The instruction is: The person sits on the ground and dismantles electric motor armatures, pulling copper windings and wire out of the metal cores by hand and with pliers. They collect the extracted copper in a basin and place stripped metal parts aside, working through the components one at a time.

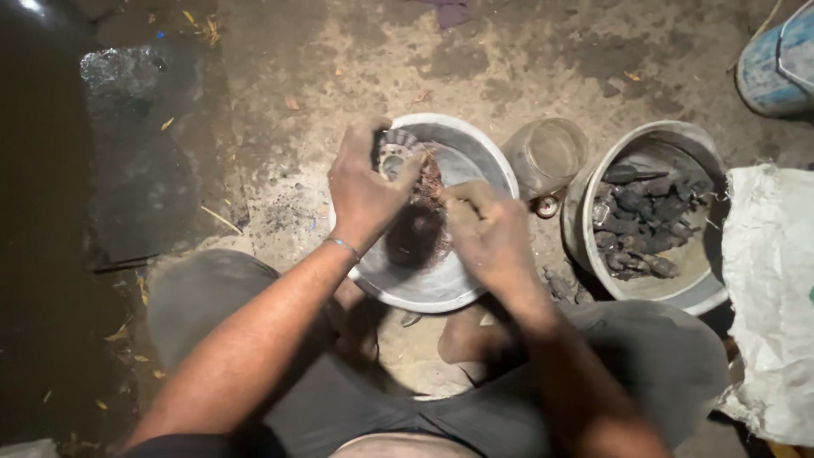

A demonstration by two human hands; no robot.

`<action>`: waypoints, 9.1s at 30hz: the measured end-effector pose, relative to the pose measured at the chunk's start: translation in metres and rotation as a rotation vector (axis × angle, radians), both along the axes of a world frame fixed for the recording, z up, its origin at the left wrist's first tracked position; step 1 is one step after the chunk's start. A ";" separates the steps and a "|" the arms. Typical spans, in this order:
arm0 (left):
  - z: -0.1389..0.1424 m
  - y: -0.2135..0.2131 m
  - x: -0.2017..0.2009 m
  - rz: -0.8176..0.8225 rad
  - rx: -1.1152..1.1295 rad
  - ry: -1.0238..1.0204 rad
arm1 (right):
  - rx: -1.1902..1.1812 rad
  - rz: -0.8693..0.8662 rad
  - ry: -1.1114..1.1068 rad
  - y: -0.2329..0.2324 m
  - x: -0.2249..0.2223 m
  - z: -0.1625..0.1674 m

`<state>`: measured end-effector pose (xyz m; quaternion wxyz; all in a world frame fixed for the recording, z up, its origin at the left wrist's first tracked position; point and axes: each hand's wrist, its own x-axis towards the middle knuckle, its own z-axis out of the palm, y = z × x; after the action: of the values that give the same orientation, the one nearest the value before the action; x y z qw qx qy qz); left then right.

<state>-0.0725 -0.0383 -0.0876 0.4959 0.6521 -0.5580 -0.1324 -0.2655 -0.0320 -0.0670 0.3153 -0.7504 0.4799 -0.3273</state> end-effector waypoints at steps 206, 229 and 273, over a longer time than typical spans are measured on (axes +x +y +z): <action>-0.025 0.004 0.033 -0.006 0.130 0.486 | 0.031 0.056 0.041 -0.007 -0.024 -0.018; -0.020 0.012 0.027 -0.135 0.104 0.424 | 0.033 0.039 0.023 -0.005 -0.002 -0.037; -0.031 0.009 0.026 -0.131 0.132 0.478 | -0.173 0.229 0.000 0.000 0.002 -0.028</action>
<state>-0.0465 -0.0290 -0.1190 0.5603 0.5957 -0.4562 -0.3509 -0.2635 -0.0322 -0.0947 0.2847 -0.8246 0.3612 -0.3294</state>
